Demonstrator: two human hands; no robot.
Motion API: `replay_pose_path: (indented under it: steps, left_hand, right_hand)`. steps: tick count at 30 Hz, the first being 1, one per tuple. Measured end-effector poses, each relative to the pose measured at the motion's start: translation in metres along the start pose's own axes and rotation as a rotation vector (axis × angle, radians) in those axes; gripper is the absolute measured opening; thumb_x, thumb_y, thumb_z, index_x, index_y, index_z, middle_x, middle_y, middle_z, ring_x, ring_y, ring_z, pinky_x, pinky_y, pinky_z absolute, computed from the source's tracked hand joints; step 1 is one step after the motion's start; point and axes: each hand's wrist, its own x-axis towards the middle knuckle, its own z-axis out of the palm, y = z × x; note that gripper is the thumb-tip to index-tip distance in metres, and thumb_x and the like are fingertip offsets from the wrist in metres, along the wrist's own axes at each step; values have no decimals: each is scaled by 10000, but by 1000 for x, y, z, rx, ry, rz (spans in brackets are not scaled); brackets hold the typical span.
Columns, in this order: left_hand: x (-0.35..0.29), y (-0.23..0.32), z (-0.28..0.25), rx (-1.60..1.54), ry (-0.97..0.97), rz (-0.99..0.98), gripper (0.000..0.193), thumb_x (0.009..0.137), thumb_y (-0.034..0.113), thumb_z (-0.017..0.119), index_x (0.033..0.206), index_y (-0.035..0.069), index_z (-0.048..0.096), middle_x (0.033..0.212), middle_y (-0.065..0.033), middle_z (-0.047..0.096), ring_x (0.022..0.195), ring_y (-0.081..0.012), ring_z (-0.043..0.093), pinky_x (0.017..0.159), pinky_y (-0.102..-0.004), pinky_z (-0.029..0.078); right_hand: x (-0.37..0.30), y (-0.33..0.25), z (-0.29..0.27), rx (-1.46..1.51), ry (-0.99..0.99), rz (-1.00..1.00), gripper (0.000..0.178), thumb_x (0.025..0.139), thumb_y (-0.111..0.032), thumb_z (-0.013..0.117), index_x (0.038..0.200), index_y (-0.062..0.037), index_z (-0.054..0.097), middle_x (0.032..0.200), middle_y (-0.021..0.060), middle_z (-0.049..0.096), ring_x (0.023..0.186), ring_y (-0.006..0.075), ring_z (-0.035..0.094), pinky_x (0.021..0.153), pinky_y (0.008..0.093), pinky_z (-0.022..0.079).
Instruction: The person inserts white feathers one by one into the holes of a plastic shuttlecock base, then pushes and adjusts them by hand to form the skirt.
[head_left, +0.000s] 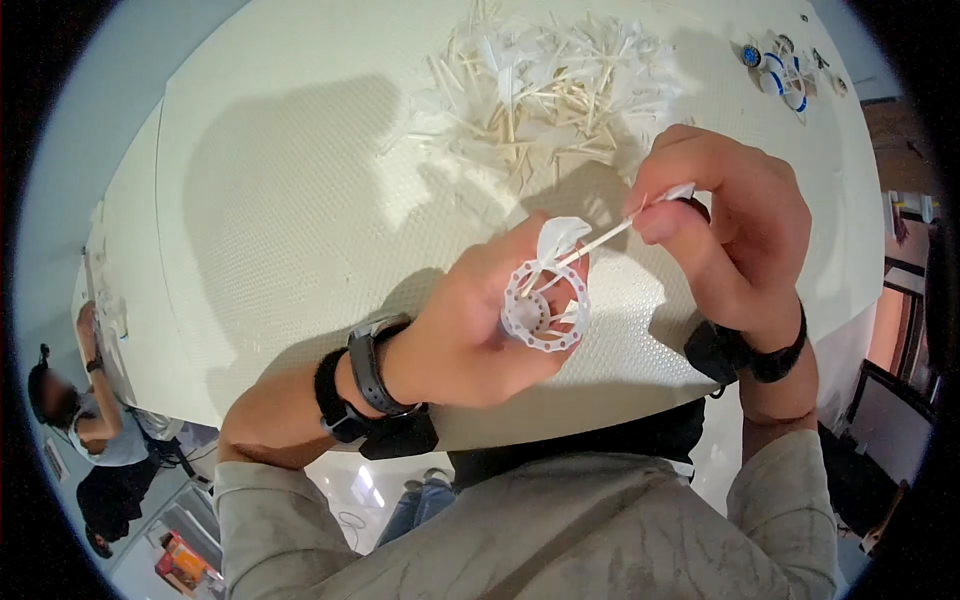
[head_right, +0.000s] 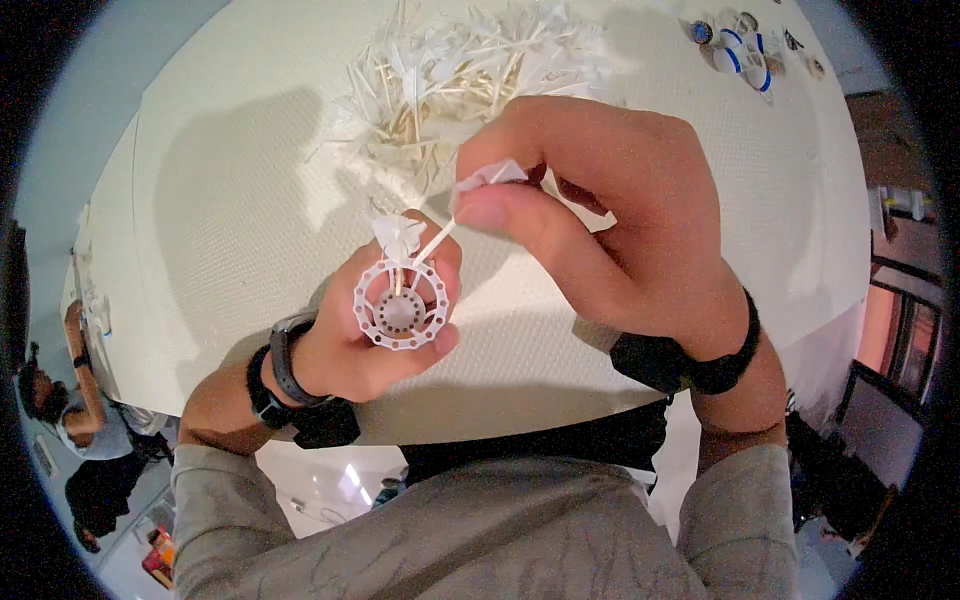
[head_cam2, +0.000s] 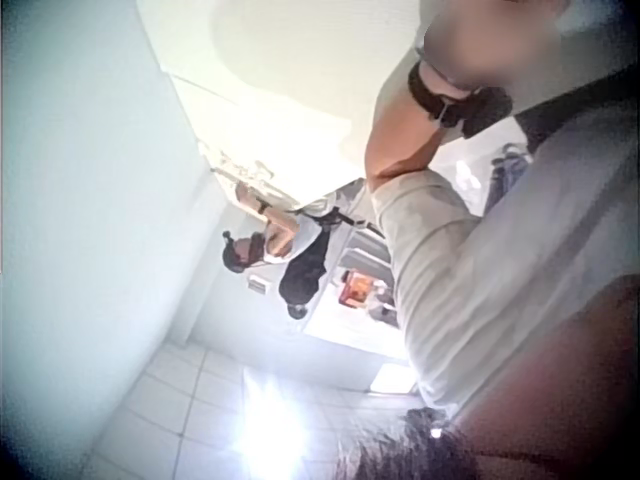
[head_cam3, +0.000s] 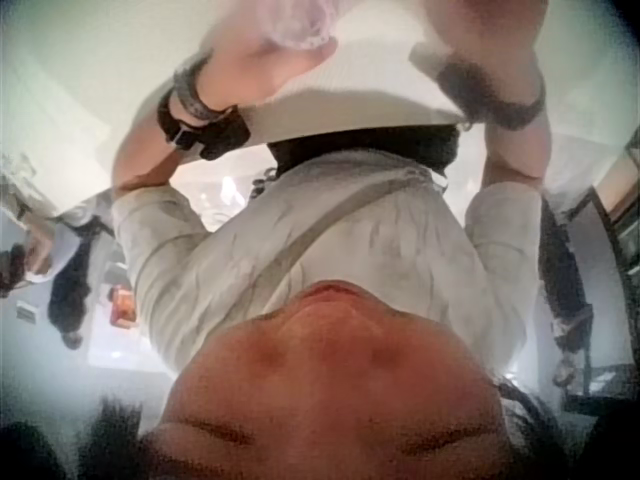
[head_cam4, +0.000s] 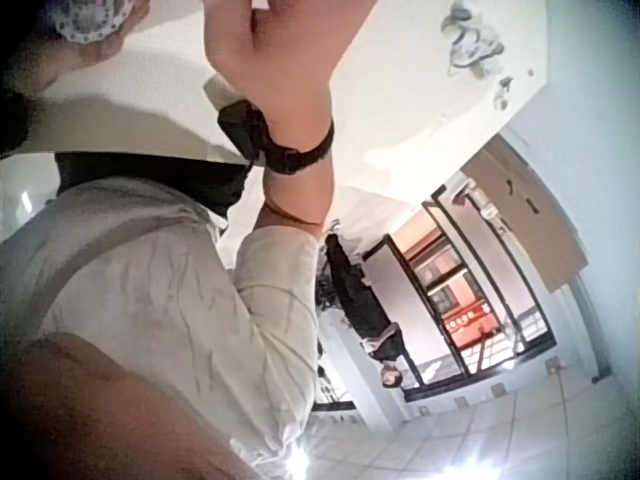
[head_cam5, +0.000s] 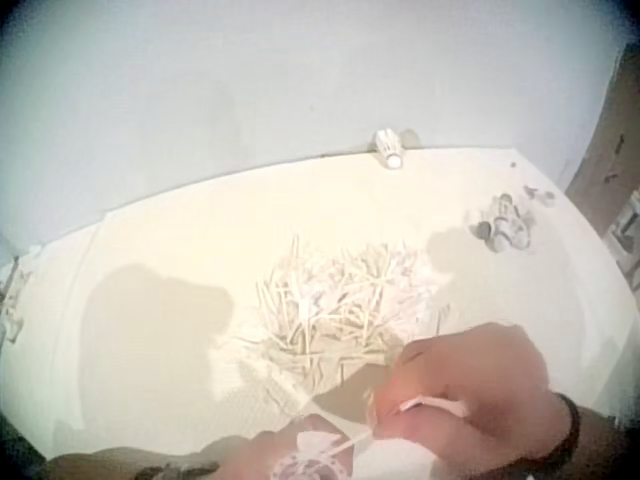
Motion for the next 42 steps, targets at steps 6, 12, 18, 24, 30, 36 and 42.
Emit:
replay_pose_path:
  steps: [6, 12, 18, 24, 30, 36, 42]
  left_hand:
    - [1, 0, -2, 60, -41, -10, 299, 773, -25, 700, 1017, 62, 551, 922, 3, 515, 817, -86, 497, 728, -235, 392]
    - [1, 9, -1, 15, -48, -161, 254, 785, -1, 699, 989, 58, 561, 914, 2, 526, 805, -72, 503, 718, -224, 396]
    - [0, 5, -4, 3, -115, -122, 260, 789, 7, 699, 1001, 61, 557, 914, 1, 539, 814, -73, 527, 713, -229, 411]
    - [1, 2, -5, -32, -105, -53, 260, 786, 7, 696, 1000, 59, 558, 924, -8, 549, 806, -89, 540, 704, -238, 421]
    - [0, 3, -7, -49, -101, -63, 222, 779, 6, 688, 959, 54, 568, 910, -16, 559, 795, -101, 542, 683, -251, 415]
    - [1, -1, -6, -11, -146, 36, 167, 781, 14, 687, 910, 28, 582, 815, -18, 575, 691, -105, 538, 610, -251, 400]
    - [1, -1, -6, -48, -151, -13, 170, 780, 19, 691, 914, 17, 588, 825, -31, 602, 686, -100, 554, 587, -241, 404]
  right_hand:
    - [3, 2, 2, -6, 33, -109, 84, 835, -43, 673, 883, 21, 647, 751, 99, 648, 646, 197, 570, 583, 291, 421]
    - [4, 2, 1, -10, 50, -178, 70, 841, -34, 656, 887, 19, 650, 740, 95, 640, 624, 197, 568, 562, 291, 419]
    - [4, 0, 2, 11, 31, -180, 87, 864, -69, 623, 884, 12, 648, 712, 87, 627, 591, 192, 559, 532, 290, 411]
    - [6, 2, 2, 68, 26, -252, 112, 892, -103, 589, 853, -7, 633, 664, 78, 607, 538, 183, 527, 497, 291, 394]
    - [5, 8, 3, 108, 24, -312, 122, 904, -105, 583, 843, -9, 626, 671, 81, 616, 527, 181, 524, 490, 294, 397]
    - [5, 1, 3, 118, 10, -311, 95, 878, -83, 590, 852, 0, 627, 689, 83, 628, 547, 181, 540, 506, 298, 410]
    - [3, -8, 5, 55, 30, -96, 72, 840, -76, 615, 855, -7, 632, 686, 79, 614, 580, 183, 561, 554, 289, 424]
